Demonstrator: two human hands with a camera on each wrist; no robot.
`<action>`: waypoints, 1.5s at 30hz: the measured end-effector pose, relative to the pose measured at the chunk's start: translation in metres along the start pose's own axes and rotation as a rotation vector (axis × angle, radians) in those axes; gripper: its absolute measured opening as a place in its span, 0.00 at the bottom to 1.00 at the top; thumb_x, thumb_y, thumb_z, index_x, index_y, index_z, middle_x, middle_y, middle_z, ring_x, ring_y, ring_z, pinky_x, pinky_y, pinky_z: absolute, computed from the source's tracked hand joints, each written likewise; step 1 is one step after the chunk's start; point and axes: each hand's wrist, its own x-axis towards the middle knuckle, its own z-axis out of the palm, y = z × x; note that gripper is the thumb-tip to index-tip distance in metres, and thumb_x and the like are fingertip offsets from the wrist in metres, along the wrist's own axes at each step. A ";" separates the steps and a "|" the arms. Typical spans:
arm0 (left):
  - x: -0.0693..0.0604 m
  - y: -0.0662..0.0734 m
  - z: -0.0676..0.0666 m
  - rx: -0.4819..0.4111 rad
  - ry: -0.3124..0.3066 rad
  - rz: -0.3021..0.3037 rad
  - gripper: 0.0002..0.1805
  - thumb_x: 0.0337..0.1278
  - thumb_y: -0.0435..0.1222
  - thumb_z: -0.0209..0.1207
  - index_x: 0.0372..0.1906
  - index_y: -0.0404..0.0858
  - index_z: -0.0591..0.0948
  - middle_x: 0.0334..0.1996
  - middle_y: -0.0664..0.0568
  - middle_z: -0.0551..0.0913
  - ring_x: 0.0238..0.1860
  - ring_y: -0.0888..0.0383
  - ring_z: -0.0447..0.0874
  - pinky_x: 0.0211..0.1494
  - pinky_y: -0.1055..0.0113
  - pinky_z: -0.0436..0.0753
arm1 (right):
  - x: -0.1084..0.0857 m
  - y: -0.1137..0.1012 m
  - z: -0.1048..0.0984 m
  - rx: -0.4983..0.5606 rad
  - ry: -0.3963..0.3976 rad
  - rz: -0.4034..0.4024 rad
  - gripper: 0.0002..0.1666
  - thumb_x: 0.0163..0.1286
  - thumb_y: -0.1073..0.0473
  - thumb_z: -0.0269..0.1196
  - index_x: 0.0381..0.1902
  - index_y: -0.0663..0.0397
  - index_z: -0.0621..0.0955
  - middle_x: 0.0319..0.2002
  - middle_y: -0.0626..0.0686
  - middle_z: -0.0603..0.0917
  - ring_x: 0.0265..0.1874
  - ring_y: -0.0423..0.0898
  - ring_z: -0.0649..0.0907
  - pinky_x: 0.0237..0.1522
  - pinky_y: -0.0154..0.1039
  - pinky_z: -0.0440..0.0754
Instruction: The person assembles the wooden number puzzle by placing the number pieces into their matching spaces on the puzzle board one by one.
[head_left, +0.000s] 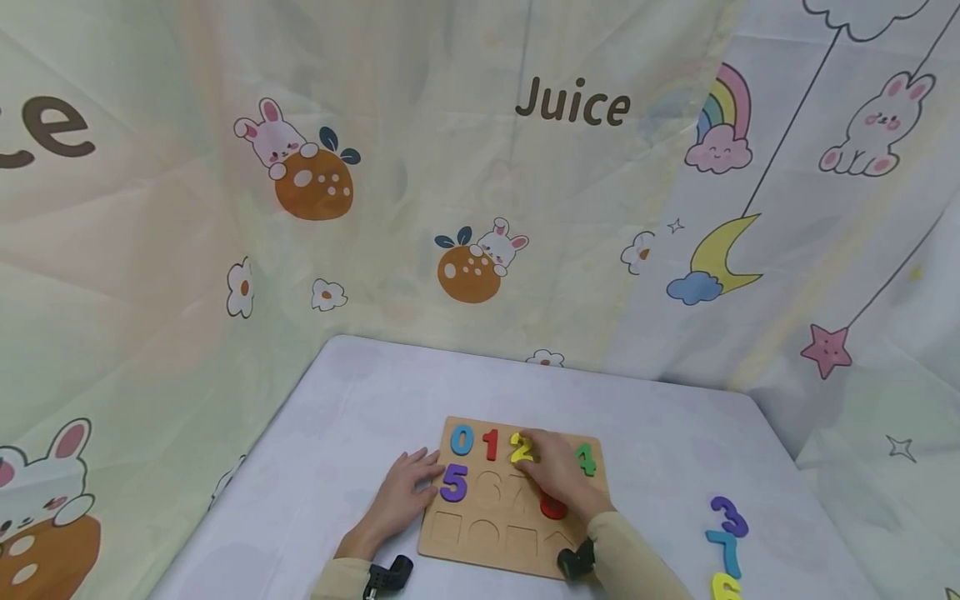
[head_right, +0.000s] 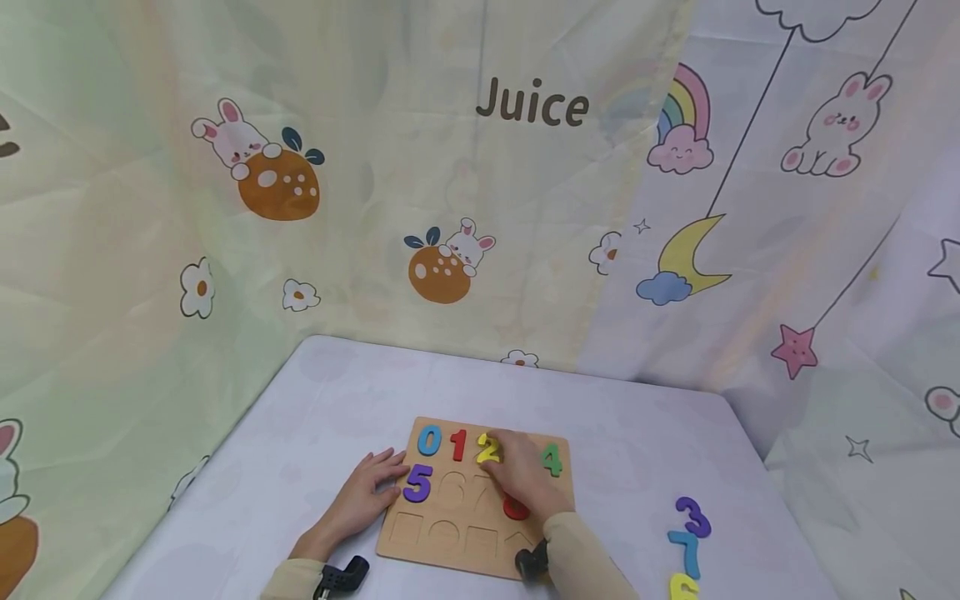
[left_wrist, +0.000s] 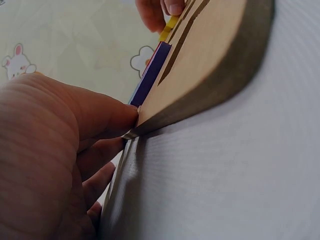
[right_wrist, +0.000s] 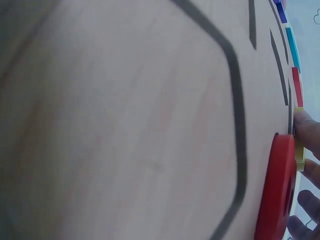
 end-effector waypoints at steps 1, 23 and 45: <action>0.000 0.000 0.000 0.001 0.000 0.002 0.18 0.58 0.32 0.62 0.54 0.38 0.83 0.65 0.49 0.75 0.71 0.45 0.63 0.77 0.44 0.50 | 0.000 -0.001 0.000 0.001 -0.003 0.005 0.32 0.56 0.52 0.74 0.58 0.49 0.79 0.55 0.51 0.82 0.53 0.50 0.79 0.58 0.51 0.80; 0.000 -0.001 0.002 -0.017 -0.002 0.017 0.18 0.57 0.31 0.62 0.54 0.37 0.83 0.64 0.48 0.76 0.71 0.44 0.63 0.77 0.43 0.51 | 0.000 -0.003 0.008 0.003 0.049 0.010 0.31 0.55 0.52 0.75 0.56 0.52 0.80 0.52 0.52 0.83 0.53 0.51 0.80 0.58 0.50 0.80; 0.000 -0.001 -0.001 -0.005 0.004 0.025 0.18 0.57 0.31 0.63 0.53 0.37 0.83 0.64 0.48 0.76 0.71 0.43 0.63 0.77 0.43 0.51 | -0.010 -0.005 -0.001 0.023 0.014 -0.009 0.33 0.55 0.55 0.75 0.59 0.51 0.78 0.58 0.53 0.81 0.60 0.54 0.77 0.62 0.53 0.77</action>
